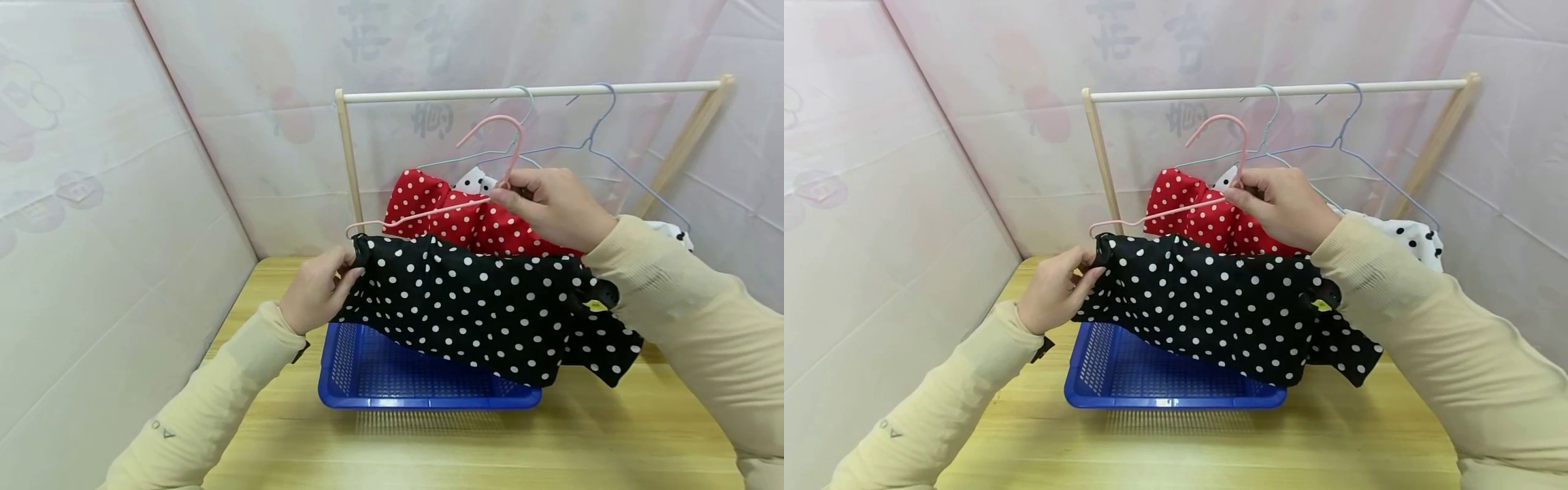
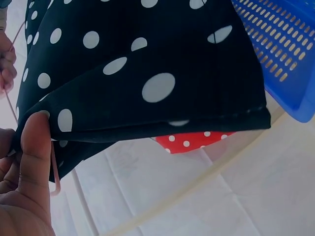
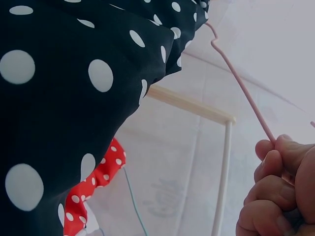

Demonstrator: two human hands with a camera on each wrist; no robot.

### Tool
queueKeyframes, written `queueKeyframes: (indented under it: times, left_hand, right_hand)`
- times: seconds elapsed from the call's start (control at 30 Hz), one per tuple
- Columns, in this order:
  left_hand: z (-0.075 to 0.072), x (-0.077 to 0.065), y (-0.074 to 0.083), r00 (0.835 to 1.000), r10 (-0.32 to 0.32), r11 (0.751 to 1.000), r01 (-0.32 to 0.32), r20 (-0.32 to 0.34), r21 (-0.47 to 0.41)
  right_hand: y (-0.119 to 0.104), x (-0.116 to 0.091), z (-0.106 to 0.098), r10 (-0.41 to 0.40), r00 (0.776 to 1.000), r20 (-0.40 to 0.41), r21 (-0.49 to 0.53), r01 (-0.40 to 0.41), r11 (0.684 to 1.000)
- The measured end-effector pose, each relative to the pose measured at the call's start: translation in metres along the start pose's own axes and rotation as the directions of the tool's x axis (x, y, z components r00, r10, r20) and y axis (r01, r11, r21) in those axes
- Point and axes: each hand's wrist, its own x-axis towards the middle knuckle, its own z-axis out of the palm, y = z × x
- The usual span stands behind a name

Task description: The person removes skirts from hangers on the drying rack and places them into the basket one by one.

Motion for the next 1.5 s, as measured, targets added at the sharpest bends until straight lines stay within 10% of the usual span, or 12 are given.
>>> queueKeyframes:
  times: [1.5]
  left_hand:
    - [0.014,-0.007,0.033,0.971,0.182,0.959,-0.14,0.156,-0.248]
  right_hand:
    - [-0.009,0.005,0.009,0.085,0.991,-0.1,-0.022,-0.088,0.996]
